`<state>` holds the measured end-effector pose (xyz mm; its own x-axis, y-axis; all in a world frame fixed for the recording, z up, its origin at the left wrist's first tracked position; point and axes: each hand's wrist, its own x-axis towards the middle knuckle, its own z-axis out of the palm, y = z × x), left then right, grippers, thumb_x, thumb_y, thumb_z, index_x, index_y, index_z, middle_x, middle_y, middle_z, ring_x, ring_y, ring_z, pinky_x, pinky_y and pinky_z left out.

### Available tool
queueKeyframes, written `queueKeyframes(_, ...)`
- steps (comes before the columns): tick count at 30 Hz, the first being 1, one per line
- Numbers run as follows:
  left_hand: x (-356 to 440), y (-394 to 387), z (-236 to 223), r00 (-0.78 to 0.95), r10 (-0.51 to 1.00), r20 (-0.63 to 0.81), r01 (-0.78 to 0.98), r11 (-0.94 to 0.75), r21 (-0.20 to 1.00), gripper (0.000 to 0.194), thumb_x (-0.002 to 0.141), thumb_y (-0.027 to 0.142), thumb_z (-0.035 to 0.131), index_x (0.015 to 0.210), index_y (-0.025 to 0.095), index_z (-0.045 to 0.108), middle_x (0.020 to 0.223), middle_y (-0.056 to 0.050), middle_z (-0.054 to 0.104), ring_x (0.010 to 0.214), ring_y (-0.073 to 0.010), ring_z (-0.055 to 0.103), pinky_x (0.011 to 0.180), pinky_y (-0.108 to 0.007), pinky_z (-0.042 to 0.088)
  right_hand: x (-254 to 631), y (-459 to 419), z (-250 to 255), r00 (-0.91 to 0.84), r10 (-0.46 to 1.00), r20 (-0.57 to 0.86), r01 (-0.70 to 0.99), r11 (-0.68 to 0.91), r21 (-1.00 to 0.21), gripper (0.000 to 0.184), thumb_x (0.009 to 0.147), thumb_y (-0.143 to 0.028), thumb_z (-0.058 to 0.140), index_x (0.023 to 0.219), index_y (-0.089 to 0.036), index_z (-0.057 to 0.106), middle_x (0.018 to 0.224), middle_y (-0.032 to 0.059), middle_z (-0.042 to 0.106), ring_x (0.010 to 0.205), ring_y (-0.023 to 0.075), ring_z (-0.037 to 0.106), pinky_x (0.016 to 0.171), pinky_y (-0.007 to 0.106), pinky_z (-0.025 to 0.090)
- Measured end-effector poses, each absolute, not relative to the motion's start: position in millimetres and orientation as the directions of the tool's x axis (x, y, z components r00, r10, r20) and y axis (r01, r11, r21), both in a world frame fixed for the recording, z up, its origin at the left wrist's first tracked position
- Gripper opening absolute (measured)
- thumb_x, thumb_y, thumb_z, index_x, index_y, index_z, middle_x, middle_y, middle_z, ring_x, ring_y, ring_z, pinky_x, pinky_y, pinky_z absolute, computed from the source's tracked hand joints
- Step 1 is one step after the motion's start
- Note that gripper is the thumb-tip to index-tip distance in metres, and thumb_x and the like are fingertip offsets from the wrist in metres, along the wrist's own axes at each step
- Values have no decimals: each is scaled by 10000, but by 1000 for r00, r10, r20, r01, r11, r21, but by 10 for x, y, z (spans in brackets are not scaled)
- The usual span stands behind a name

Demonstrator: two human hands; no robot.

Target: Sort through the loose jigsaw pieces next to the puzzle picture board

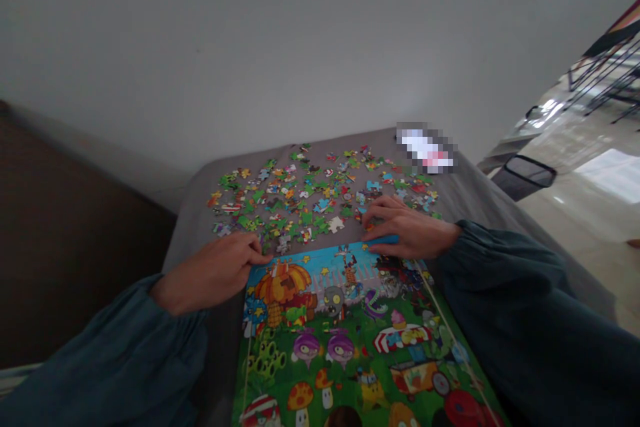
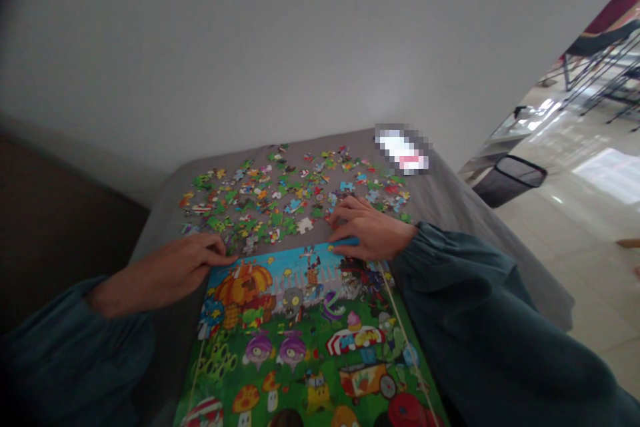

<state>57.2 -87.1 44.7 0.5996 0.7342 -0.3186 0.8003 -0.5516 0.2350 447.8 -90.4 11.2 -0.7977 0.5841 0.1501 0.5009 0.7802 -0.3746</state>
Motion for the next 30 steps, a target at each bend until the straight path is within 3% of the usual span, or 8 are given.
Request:
queueKeyframes(5, 572, -790, 462, 636, 699, -328, 772, -575, 271, 490, 824, 124, 423, 988, 304, 849, 974, -54, 771, 941, -215, 701, 893, -365, 533, 4474, -900, 135, -807, 576, 130, 493, 778, -389, 294, 1006, -432, 637, 1137, -248, 825, 1148, 123, 708, 1175, 303, 527, 1076, 550, 414)
queueKeyframes(10, 464, -689, 469, 637, 711, -297, 770, -569, 290, 483, 805, 159, 420, 984, 308, 843, 1031, -25, 797, 1022, -220, 715, 1009, -381, 527, 4493, -891, 125, -818, 566, 102, 497, 784, -372, 343, 993, -485, 655, 1165, -235, 815, 1182, 124, 704, 1170, 307, 523, 1082, 555, 415)
queueKeyframes(13, 336, -640, 506, 522, 831, -190, 844, -472, 256, 451, 873, 246, 422, 1088, 287, 817, 1115, -48, 772, 1067, -249, 697, 1009, -408, 526, 4507, -879, 103, -820, 563, 103, 497, 790, -359, 366, 965, -507, 693, 1171, -228, 813, 1186, 123, 702, 1178, 312, 520, 1086, 550, 413)
queueKeyframes(17, 205, -585, 557, 245, 969, 38, 943, -247, 225, 488, 981, 398, 369, 1250, 226, 737, 1237, -69, 700, 1043, -260, 655, 988, -426, 519, 4512, -874, 92, -808, 578, 110, 503, 776, -381, 349, 956, -510, 704, 1157, -248, 818, 1184, 117, 702, 1173, 308, 523, 1081, 544, 418)
queueKeyframes(20, 163, -551, 548, 146, 988, 60, 957, -156, 245, 484, 1003, 414, 371, 1294, 209, 699, 1300, -59, 664, 1062, -259, 639, 989, -410, 515, 4505, -881, 105, -803, 589, 93, 513, 762, -395, 369, 941, -528, 716, 1147, -239, 817, 1177, 123, 697, 1165, 313, 527, 1068, 547, 427)
queueKeyframes(30, 25, -460, 413, 184, 980, 75, 953, -197, 229, 456, 1001, 415, 389, 1287, 246, 701, 1274, -33, 709, 1173, -283, 633, 1048, -434, 510, 4484, -897, 117, -780, 623, 67, 535, 717, -447, 379, 909, -562, 741, 1121, -259, 822, 1172, 115, 702, 1159, 310, 522, 1052, 528, 438)
